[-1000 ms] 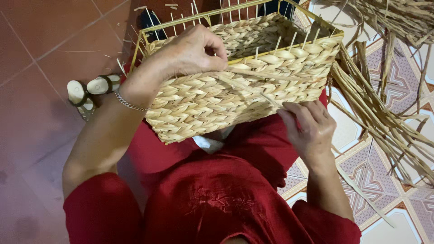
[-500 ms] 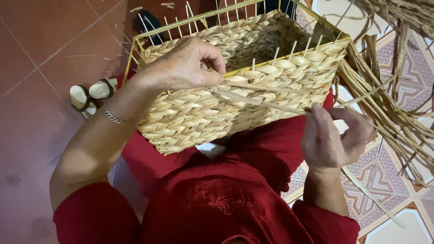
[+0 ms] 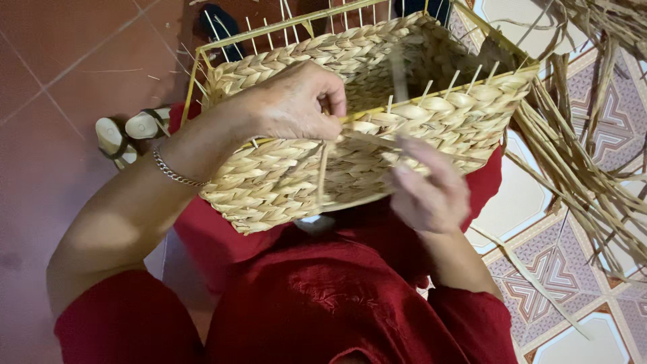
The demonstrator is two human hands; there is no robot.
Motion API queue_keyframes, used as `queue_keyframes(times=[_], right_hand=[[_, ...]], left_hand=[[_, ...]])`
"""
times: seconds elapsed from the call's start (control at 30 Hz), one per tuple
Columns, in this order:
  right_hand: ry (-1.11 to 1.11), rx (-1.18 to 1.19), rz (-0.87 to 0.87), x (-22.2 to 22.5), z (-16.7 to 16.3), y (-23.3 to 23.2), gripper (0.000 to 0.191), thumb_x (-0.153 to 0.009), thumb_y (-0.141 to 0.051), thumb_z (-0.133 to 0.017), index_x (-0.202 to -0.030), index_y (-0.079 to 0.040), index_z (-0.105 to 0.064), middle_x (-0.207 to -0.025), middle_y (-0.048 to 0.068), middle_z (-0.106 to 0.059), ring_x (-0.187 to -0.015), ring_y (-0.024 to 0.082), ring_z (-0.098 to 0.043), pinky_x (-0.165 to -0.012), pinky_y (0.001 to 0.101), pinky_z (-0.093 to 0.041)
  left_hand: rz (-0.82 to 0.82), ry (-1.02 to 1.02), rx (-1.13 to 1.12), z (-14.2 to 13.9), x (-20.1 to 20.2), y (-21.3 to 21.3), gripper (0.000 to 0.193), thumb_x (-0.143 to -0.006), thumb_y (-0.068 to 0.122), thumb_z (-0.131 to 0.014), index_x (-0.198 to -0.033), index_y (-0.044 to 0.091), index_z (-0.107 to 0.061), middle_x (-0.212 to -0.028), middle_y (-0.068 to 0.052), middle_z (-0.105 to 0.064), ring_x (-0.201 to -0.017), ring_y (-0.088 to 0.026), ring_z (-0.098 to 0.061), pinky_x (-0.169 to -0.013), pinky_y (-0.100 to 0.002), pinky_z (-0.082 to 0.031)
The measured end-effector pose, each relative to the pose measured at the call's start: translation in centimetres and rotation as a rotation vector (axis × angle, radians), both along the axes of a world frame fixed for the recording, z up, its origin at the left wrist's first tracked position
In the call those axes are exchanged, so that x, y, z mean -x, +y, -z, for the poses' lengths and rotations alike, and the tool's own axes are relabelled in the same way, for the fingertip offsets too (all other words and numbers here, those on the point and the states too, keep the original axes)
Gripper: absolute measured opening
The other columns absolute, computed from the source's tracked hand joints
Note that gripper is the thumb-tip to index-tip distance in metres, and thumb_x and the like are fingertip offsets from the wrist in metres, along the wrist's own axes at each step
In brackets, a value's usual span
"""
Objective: The person sits on the floor weaving a water hyacinth basket. They tuck and weave strands of dried fiber around the basket rim and bamboo stakes, rotate the basket to work different sides, and use a small knife to trim excess fiber ends from the woven surface.
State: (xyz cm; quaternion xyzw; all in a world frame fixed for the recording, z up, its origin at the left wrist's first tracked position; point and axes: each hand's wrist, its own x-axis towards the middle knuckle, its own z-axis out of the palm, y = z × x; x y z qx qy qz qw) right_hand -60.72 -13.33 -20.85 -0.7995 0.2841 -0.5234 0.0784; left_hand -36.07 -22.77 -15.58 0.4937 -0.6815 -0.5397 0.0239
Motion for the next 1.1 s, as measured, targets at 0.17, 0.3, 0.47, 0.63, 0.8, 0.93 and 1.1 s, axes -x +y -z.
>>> queue_keyframes(times=[0.17,0.3,0.47,0.63,0.8,0.93,1.1], right_hand=[[0.077,0.018,-0.042,-3.7,0.0,-2.0,0.028,-0.089,0.012,-0.082,-0.112,0.003,-0.068,-0.119,0.021,-0.070,-0.113,0.038,-0.072,-0.100,0.0457,-0.062],[0.188,0.039,0.003,-4.3,-0.6,-1.9,0.023,-0.089,0.006,-0.082,-0.107,0.004,-0.069,-0.119,0.020,-0.071,-0.117,0.039,-0.067,-0.100,0.0469,-0.057],[0.233,0.044,0.040,-3.8,-0.7,-1.9,0.020,-0.089,0.009,-0.079,-0.107,0.004,-0.071,-0.119,0.018,-0.072,-0.119,0.037,-0.067,-0.100,0.0447,-0.058],[0.270,0.053,0.037,-3.5,-0.5,-2.4,0.022,-0.085,0.008,-0.078,-0.104,0.001,-0.070,-0.118,0.014,-0.072,-0.114,0.034,-0.066,-0.098,0.0427,-0.058],[0.306,0.029,0.075,-4.0,-0.5,-2.6,0.022,-0.089,0.003,-0.076,-0.107,-0.003,-0.065,-0.117,0.011,-0.071,-0.114,0.031,-0.062,-0.101,0.0419,-0.050],[0.390,-0.020,0.137,-4.0,-0.4,-2.2,0.024,-0.089,0.000,-0.072,-0.110,-0.008,-0.064,-0.116,0.005,-0.072,-0.113,0.025,-0.062,-0.108,0.0447,-0.038],[0.346,0.031,0.153,-3.8,-0.1,-1.8,0.029,-0.092,0.004,-0.071,-0.117,-0.007,-0.064,-0.123,0.005,-0.072,-0.117,0.025,-0.064,-0.111,0.0468,-0.038]], left_hand=[[-0.035,0.027,-0.083,0.1,-0.5,-0.2,0.013,-0.072,0.010,-0.072,-0.085,0.005,-0.071,-0.078,-0.005,-0.068,-0.066,-0.016,-0.059,-0.056,-0.033,-0.046],[-0.010,0.152,-0.029,0.0,-0.7,-0.5,0.016,-0.075,0.016,-0.075,-0.087,0.006,-0.074,-0.079,-0.004,-0.071,-0.071,-0.013,-0.064,-0.061,-0.031,-0.053],[0.062,0.142,-0.029,-0.2,-1.8,-1.6,0.026,-0.084,0.030,-0.077,-0.096,0.007,-0.079,-0.083,-0.006,-0.075,-0.074,-0.014,-0.067,-0.067,-0.031,-0.054],[-0.100,0.450,-0.437,0.1,-3.0,-3.8,0.042,-0.096,0.043,-0.061,-0.115,0.007,-0.073,-0.092,-0.011,-0.079,-0.080,-0.021,-0.078,-0.073,-0.037,-0.067],[0.161,0.290,-0.121,1.9,-2.1,-4.3,0.028,-0.086,0.013,-0.074,-0.113,0.011,-0.076,-0.099,-0.005,-0.078,-0.083,-0.016,-0.075,-0.078,-0.030,-0.062],[0.216,0.420,-0.017,3.1,-1.8,-4.0,0.026,-0.085,0.005,-0.077,-0.110,0.011,-0.078,-0.096,-0.004,-0.079,-0.082,-0.014,-0.073,-0.078,-0.026,-0.062],[0.172,0.464,0.026,4.4,-2.1,-2.7,0.023,-0.086,0.008,-0.078,-0.109,0.010,-0.079,-0.094,-0.004,-0.078,-0.082,-0.012,-0.071,-0.076,-0.027,-0.061]])
